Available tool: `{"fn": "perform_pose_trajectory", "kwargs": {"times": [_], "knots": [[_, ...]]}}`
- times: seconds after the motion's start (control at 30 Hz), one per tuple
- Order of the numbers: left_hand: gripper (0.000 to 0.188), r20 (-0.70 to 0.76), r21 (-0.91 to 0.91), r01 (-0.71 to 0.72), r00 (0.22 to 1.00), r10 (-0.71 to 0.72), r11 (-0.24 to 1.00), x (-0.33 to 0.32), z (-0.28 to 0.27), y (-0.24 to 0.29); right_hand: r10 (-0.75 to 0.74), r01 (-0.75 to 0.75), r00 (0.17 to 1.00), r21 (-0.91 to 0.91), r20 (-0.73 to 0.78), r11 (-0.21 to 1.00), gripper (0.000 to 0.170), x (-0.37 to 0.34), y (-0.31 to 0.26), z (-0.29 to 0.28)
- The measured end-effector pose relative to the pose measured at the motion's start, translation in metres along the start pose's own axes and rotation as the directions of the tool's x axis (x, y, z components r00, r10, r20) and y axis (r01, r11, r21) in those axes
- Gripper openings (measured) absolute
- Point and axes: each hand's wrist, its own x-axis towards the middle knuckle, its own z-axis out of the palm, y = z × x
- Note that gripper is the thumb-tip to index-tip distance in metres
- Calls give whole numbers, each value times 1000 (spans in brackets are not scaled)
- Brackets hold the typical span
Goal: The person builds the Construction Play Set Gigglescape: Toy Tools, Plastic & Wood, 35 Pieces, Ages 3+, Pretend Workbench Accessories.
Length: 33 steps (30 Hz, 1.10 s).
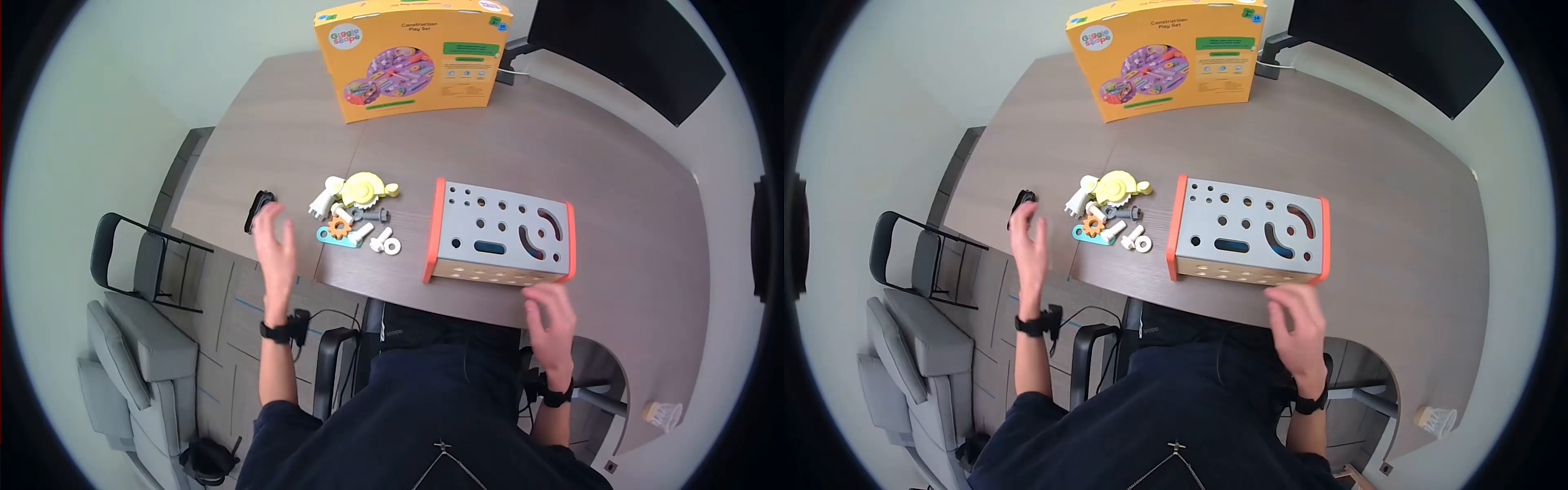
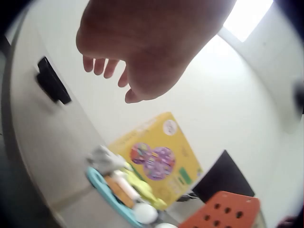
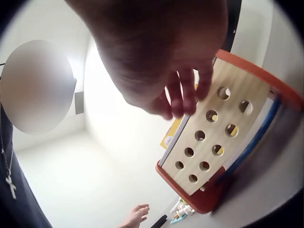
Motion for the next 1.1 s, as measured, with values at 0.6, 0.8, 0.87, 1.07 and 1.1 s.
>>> {"fn": "perform_pose_trajectory", "kwargs": {"times": [0.6,0.8,0.87,1.07,1.1], "knots": [[87,753,-475,425,650,106,770,-125,69,158,-511,372,857,-760,61,532,70,14,83,70],[91,655,-529,237,724,214,815,-111,63,157,-492,390,870,-617,4,684,93,38,75,44],[96,568,-549,132,783,253,825,-104,66,153,-467,368,882,-522,-67,770,103,52,62,29],[93,130,-503,-403,840,528,765,-44,67,148,-410,349,908,-390,-82,852,110,53,16,-1],[83,45,-511,-441,843,536,738,-35,62,154,-418,367,906,-372,-64,853,110,50,10,-3]]}}
